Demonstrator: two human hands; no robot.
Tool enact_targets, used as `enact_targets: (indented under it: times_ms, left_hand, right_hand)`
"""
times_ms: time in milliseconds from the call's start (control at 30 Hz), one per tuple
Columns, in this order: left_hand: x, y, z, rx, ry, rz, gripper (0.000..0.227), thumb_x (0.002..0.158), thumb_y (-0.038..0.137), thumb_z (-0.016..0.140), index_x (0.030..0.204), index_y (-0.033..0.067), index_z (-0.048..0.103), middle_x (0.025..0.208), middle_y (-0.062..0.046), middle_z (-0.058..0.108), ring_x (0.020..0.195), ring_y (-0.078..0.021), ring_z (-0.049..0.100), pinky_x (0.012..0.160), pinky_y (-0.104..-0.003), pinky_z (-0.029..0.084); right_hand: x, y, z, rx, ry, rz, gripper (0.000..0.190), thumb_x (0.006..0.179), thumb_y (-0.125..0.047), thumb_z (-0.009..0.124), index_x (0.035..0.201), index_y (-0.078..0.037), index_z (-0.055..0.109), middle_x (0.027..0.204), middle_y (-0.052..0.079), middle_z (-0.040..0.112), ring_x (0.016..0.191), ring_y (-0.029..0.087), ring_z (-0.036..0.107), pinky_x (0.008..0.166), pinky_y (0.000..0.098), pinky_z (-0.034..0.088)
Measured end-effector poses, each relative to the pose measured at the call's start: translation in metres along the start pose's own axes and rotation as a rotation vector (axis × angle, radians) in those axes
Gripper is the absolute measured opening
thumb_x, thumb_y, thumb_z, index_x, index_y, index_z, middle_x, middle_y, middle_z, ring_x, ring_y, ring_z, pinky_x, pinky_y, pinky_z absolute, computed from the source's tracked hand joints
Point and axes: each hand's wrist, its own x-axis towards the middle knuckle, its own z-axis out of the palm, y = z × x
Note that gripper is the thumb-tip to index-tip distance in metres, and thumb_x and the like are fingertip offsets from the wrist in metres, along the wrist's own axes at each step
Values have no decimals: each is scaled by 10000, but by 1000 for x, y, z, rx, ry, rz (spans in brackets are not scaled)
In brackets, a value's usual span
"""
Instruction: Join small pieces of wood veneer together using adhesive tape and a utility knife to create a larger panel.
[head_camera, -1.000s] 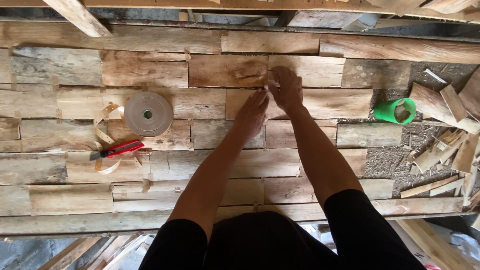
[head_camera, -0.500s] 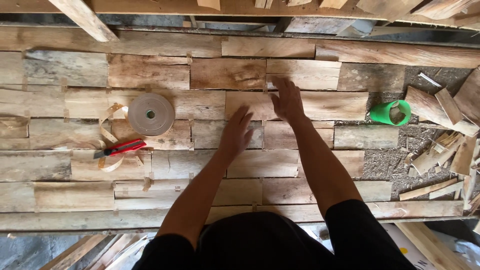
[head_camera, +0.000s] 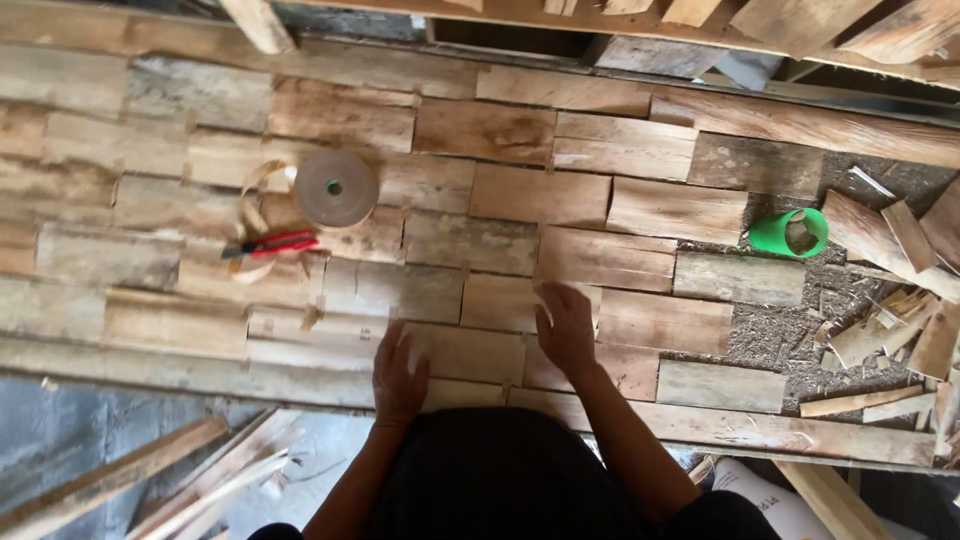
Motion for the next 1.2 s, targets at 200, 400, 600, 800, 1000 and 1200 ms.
enact_targets:
  times_ms: [200,400,600,800,1000,1200]
  left_hand:
    - [-18,2,-14,123,197,-161,410,936,184,739,1285,2,627,1429,-202,584,1302,-408,577,1075,-474,496]
    - [-23,-1,-34,102,421,-396,442,927,153,707,1304,-57,612,1297,-239,614,1191,-401,606,992,-480,507]
    - [-20,-70,-44,81,532,-489,242,956,102,666,1176,10,711,1037,-158,664,1003,-336,610,894,-457,522]
    - [17,-108,-68,83,460,-491,226,901,49,634,1043,153,776,971,-91,670,1004,-313,615,861,-448,525]
    - [30,-136,-80,116,322,-310,179,825,106,757,1003,99,736,1011,-129,641,1008,-354,600,839,-475,515]
    - [35,-136,-81,-2,333,-444,41,849,95,749,824,125,759,945,-91,682,849,-302,672,739,-442,535]
  right_hand:
    - [-33,-30,-10,88,-77,-48,325,894,-86,694,1218,-63,669,1262,159,648,1191,371,586,1017,461,462]
    - [-49,-22,-13,85,-103,-163,307,875,-67,703,1182,-79,687,1274,159,648,1175,387,608,1002,467,488]
    - [-61,-30,-33,72,-198,-143,304,858,-51,699,1158,-90,697,1283,180,647,1082,385,638,920,476,518]
    - [-87,-66,-41,11,-128,-73,281,892,-37,706,1169,-73,682,1276,176,638,1122,400,638,914,478,537]
    - [-111,-93,-26,17,-105,19,231,921,-61,710,1150,-72,682,1278,165,637,1122,389,660,874,451,575]
    - [-109,-130,-22,74,-102,100,215,937,-55,690,1151,-63,684,1283,170,622,1074,366,695,765,391,631]
